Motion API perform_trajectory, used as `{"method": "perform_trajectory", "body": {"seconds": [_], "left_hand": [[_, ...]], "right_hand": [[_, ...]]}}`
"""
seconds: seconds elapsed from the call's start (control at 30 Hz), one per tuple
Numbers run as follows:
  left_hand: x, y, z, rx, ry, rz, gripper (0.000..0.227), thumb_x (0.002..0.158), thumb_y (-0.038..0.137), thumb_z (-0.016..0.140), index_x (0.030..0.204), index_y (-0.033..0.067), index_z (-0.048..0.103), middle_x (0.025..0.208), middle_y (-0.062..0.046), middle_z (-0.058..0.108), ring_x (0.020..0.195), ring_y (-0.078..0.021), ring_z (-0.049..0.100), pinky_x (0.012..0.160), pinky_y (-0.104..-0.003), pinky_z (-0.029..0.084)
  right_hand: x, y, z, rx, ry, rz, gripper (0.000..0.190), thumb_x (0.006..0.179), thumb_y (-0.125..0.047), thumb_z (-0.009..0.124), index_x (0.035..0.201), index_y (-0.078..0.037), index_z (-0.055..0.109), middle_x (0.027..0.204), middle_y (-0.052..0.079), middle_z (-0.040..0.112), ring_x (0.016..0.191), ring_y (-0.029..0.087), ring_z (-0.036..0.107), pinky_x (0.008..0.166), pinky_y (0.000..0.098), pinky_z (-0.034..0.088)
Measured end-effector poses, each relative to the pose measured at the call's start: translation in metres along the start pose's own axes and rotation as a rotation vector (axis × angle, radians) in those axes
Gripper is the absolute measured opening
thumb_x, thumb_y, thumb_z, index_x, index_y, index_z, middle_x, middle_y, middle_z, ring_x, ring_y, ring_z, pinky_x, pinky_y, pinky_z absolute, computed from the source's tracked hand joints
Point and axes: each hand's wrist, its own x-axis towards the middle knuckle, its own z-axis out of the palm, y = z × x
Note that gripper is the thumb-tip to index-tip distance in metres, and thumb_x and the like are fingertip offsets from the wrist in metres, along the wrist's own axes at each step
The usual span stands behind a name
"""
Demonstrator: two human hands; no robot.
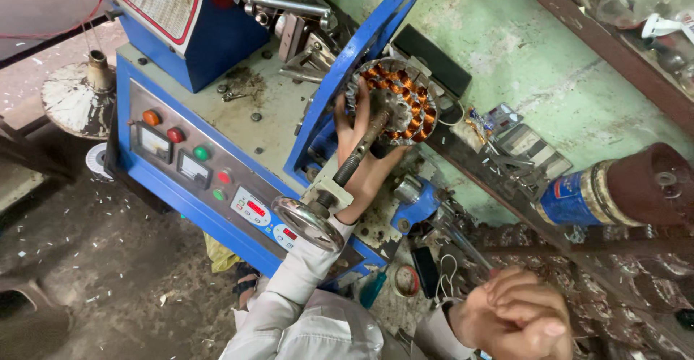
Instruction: The person operates a motor stator winding machine, manually guiding copper wire into the stator slots while the machine rotates. They repeatedly adjust the stator position and use a tool to secure the wire ends.
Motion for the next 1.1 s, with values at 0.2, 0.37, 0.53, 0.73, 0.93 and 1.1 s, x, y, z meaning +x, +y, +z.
{"method": "perform_trajectory", "body": {"seconds": [0.2, 0.37, 0.53, 0.73, 0.93, 1.1], "left_hand": [[0.005, -0.001, -0.009, 0.036, -0.026, 0.068, 0.122, 0.067, 0.017, 0.095, 0.164, 0.0204, 0.021, 0.164, -0.027, 0.033, 0.150, -0.0511, 0.032, 0.116, -0.049, 0.045], [0.009, -0.001, -0.010, 0.031, -0.057, 0.039, 0.123, 0.067, 0.018, 0.094, 0.164, 0.0156, 0.017, 0.164, -0.027, 0.028, 0.150, -0.0521, 0.029, 0.119, -0.050, 0.040], [0.009, -0.010, -0.007, 0.034, -0.064, 0.030, 0.125, 0.072, 0.021, 0.095, 0.166, 0.0154, 0.014, 0.168, -0.023, 0.027, 0.153, -0.0515, 0.029, 0.121, -0.050, 0.038], [0.011, -0.019, -0.005, 0.030, -0.021, 0.133, 0.124, 0.072, 0.024, 0.095, 0.167, 0.0124, 0.016, 0.171, -0.019, 0.027, 0.155, -0.0477, 0.031, 0.126, -0.050, 0.036], [0.007, -0.026, -0.004, 0.051, -0.012, 0.123, 0.124, 0.070, 0.025, 0.097, 0.165, 0.0095, 0.019, 0.169, -0.019, 0.029, 0.153, -0.0487, 0.031, 0.126, -0.050, 0.032], [0.008, -0.030, 0.000, 0.064, -0.001, 0.116, 0.126, 0.064, 0.024, 0.097, 0.163, 0.0086, 0.021, 0.166, -0.016, 0.033, 0.150, -0.0497, 0.032, 0.125, -0.050, 0.031]], "right_hand": [[0.038, 0.014, 0.025, -0.085, 0.042, 0.049, 0.054, 0.111, -0.030, 0.053, 0.066, -0.006, 0.034, 0.055, 0.009, 0.034, 0.035, 0.015, 0.026, 0.041, 0.0321, 0.027], [0.076, 0.034, 0.030, -0.094, -0.062, 0.093, 0.052, 0.114, -0.030, 0.055, 0.072, -0.002, 0.045, 0.057, 0.012, 0.042, 0.036, 0.017, 0.035, 0.043, 0.0327, 0.033], [0.092, 0.060, 0.035, -0.162, -0.017, 0.173, 0.053, 0.114, -0.030, 0.060, 0.071, -0.007, 0.041, 0.056, 0.004, 0.036, 0.037, 0.012, 0.032, 0.044, 0.0320, 0.030], [0.127, 0.137, 0.040, -0.272, 0.024, 0.268, 0.041, 0.118, -0.021, 0.063, 0.082, -0.006, 0.051, 0.068, 0.005, 0.049, 0.047, 0.014, 0.042, 0.042, 0.0295, 0.035], [0.141, 0.253, 0.021, -0.434, -0.024, 0.485, 0.042, 0.105, -0.014, 0.070, 0.071, -0.012, 0.045, 0.055, -0.001, 0.047, 0.038, 0.008, 0.040, 0.033, 0.0277, 0.027], [0.149, 0.286, 0.019, -0.634, -0.055, 0.466, 0.048, 0.100, -0.014, 0.077, 0.066, -0.007, 0.044, 0.055, 0.005, 0.051, 0.044, 0.015, 0.046, 0.042, 0.0351, 0.036]]}}
